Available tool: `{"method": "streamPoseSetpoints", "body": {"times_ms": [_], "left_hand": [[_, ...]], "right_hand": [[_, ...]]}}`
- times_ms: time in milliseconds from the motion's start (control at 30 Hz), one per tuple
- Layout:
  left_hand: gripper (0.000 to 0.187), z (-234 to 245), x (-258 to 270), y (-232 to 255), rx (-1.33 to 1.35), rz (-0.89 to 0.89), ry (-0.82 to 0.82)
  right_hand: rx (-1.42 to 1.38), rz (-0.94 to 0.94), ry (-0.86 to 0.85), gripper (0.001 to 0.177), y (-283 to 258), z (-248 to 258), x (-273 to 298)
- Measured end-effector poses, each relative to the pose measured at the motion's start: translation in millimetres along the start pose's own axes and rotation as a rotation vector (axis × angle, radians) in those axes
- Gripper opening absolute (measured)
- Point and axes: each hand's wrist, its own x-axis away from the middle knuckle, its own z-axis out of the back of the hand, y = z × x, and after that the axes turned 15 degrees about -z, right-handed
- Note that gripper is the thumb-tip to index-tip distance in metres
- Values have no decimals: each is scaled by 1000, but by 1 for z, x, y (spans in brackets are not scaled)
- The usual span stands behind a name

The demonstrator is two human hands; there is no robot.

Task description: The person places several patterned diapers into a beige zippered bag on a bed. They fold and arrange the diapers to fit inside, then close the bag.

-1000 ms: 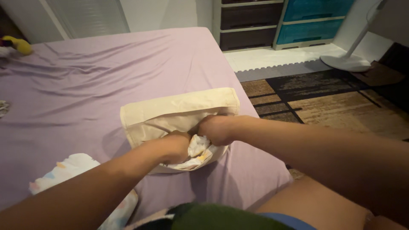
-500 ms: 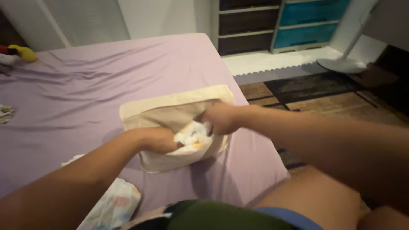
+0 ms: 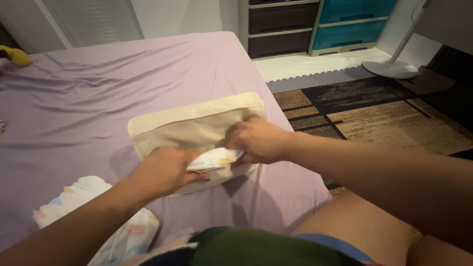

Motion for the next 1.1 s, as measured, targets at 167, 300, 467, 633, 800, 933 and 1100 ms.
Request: {"method": "streamPoseSetpoints", "body": {"times_ms": [167,300,467,633,800,933,1100], "left_hand": [[63,13,-6,9,-49,160,-154],[67,20,-12,15,-49,178,-159],[58,-11,43,-10,99,-201,632],[64,-80,123,-100,-81,339,665],[118,-117,166,-183,-279,678,205],[95,-96,178,-220,124,937,-121],[66,-39,163,-222,280,813,-121]], "right_hand": [[-99,-55,-51,29,5,1,7],[5,-151,-127,38,-6,7,3],[3,-115,102,72,-10,6,17],[1,132,370,68,-23,3,18],[-38,299,417,61,-59,-9,4],[-70,279,329,60,-72,-13,6],[-205,181,239,71,-71,-6,8]]}}
